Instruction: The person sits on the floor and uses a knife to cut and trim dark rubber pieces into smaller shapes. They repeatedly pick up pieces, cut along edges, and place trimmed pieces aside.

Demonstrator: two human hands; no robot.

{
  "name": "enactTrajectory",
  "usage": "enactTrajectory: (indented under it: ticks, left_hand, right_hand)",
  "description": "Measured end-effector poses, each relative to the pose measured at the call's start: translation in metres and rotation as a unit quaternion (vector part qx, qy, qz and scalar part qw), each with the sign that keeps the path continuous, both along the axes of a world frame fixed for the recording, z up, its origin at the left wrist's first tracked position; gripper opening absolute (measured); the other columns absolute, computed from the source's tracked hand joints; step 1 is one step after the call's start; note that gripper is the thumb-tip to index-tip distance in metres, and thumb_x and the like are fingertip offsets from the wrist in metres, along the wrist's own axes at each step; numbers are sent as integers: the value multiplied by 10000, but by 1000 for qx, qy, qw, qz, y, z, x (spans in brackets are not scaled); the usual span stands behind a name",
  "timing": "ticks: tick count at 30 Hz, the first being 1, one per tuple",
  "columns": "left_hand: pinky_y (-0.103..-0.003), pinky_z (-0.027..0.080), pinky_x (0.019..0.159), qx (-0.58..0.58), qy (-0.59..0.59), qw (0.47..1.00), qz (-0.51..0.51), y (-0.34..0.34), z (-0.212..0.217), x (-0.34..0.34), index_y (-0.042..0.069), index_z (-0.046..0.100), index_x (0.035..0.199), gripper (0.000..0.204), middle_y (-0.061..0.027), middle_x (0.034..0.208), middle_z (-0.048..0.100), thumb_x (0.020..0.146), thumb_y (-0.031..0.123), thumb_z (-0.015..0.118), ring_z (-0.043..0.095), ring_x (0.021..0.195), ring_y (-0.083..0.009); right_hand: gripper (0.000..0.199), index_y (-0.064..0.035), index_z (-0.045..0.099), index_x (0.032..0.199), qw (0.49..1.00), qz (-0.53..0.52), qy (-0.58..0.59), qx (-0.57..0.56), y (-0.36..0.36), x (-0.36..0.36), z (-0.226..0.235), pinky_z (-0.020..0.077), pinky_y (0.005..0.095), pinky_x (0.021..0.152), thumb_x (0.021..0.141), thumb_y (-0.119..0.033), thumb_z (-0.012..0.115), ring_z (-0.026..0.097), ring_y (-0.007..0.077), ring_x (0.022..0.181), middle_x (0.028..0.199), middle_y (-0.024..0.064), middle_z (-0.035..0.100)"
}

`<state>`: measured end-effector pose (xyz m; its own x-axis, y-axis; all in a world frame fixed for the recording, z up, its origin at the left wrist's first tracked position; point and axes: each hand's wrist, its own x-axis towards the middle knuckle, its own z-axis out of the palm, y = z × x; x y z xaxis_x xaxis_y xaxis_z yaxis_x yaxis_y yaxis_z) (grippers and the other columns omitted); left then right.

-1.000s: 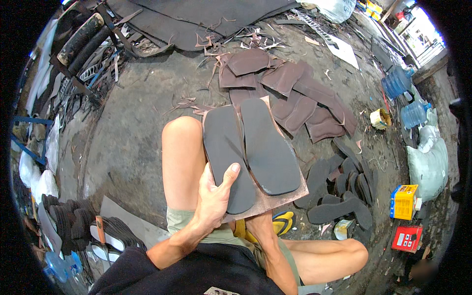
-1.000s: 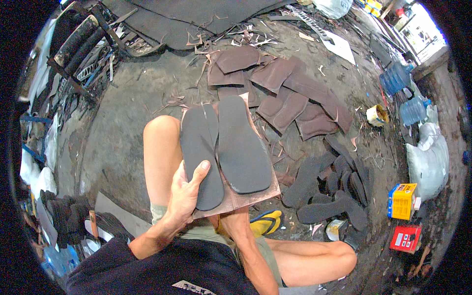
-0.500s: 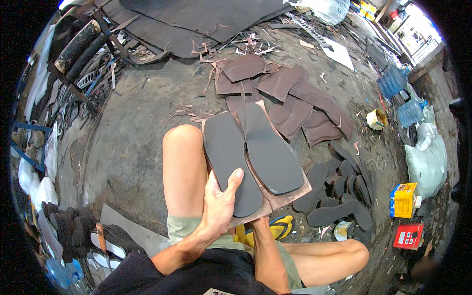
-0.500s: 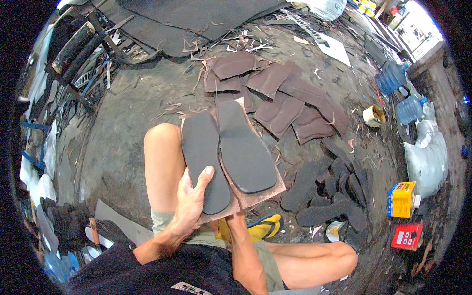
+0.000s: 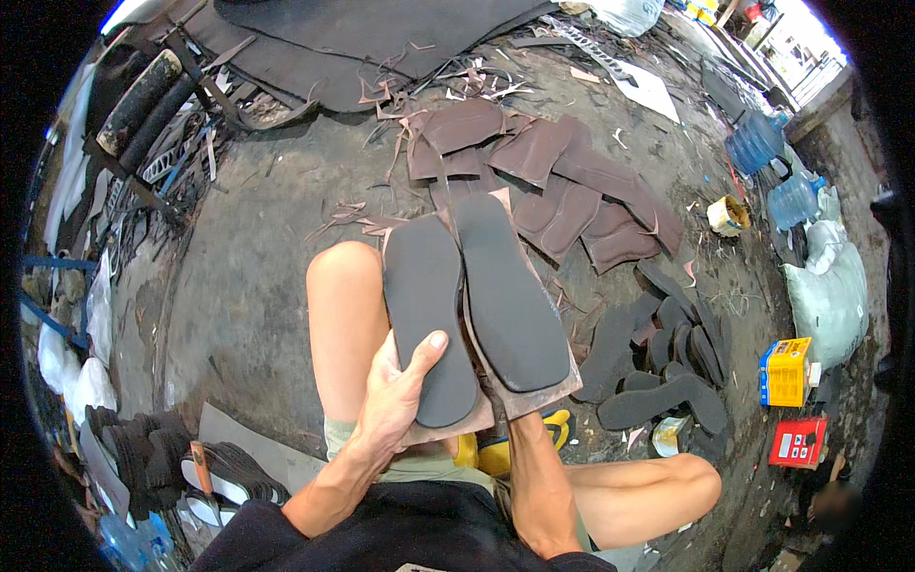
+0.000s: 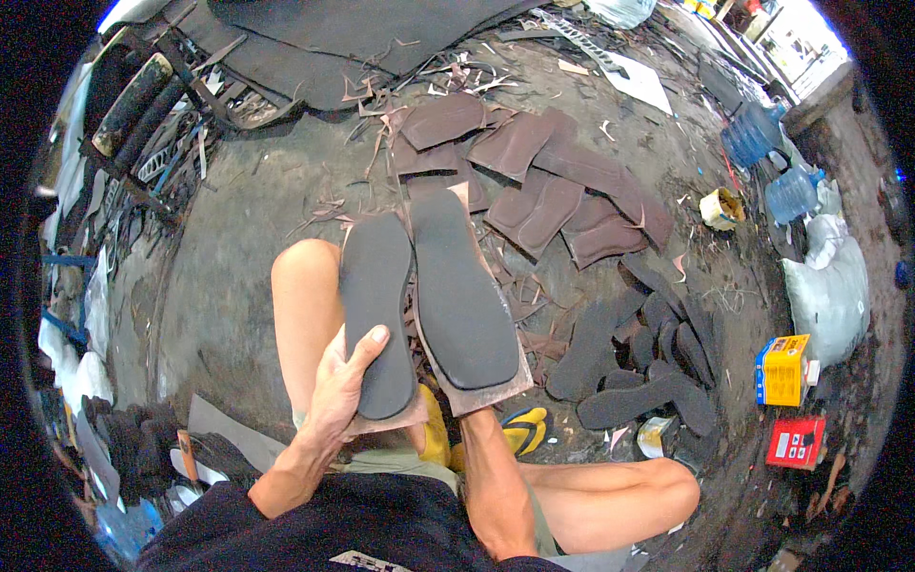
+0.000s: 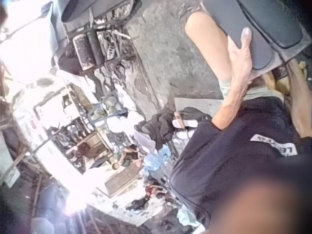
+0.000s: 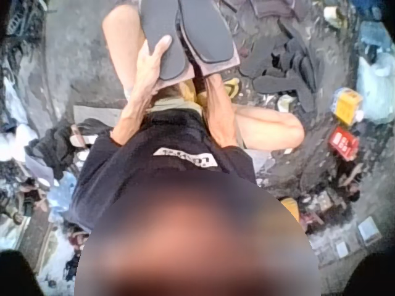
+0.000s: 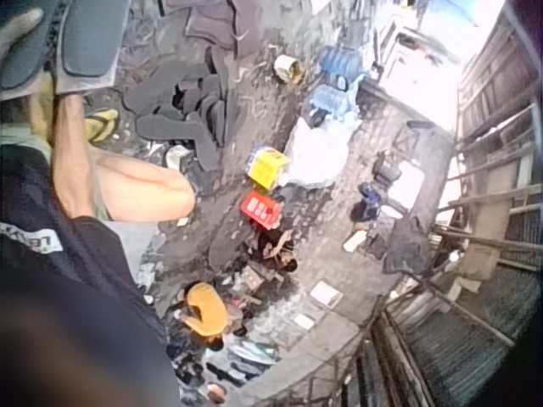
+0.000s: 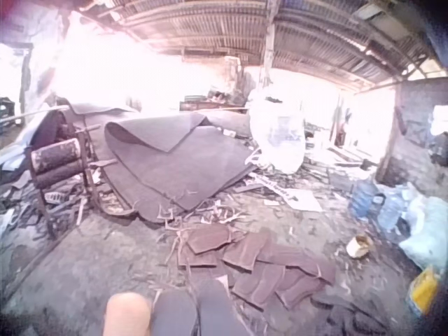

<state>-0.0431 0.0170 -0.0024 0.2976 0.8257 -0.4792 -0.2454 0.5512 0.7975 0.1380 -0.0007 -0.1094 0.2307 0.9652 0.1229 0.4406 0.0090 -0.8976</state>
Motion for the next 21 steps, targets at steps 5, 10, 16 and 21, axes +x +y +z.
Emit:
enactTrajectory:
  ticks: [5, 10, 16, 21]
  left_hand:
    - [-294, 507, 1000, 30, 25, 997, -72, -4, -2, -32, 5, 558, 1444, 561, -39, 1259, 656, 1029, 325, 758, 600, 1127, -111]
    - [-343, 441, 1142, 25, 69, 967, -244, 6, 0, -95, -29, 503, 1544, 752, -101, 1434, 635, 962, 310, 837, 574, 1321, -173]
    - [-326, 545, 994, 88, 65, 958, -266, 16, -5, -82, -48, 593, 1453, 635, -96, 1300, 702, 981, 308, 827, 649, 1148, -133]
    - [-263, 585, 726, 154, 152, 957, -194, 19, 10, -42, -29, 759, 1176, 407, -52, 929, 772, 983, 324, 825, 702, 819, -98]
  right_hand:
    - [518, -39, 688, 1311, 998, 11, 58, -33, 22, 10, 5, 513, 314, 694, 1010, -461, 693, 636, 162, 804, 942, 48, 716]
    - [544, -41, 691, 1308, 921, 19, 360, -147, 48, 9, 32, 508, 279, 661, 1012, -497, 703, 627, 115, 768, 926, 17, 711]
    - [509, 8, 678, 1305, 888, 73, 421, -170, -27, -17, 74, 523, 258, 766, 1007, -395, 769, 639, 95, 866, 1048, 10, 721]
    - [396, 19, 648, 1177, 944, -9, 267, -192, -54, -17, 105, 515, 334, 778, 1107, -369, 610, 604, 126, 869, 989, 62, 697]
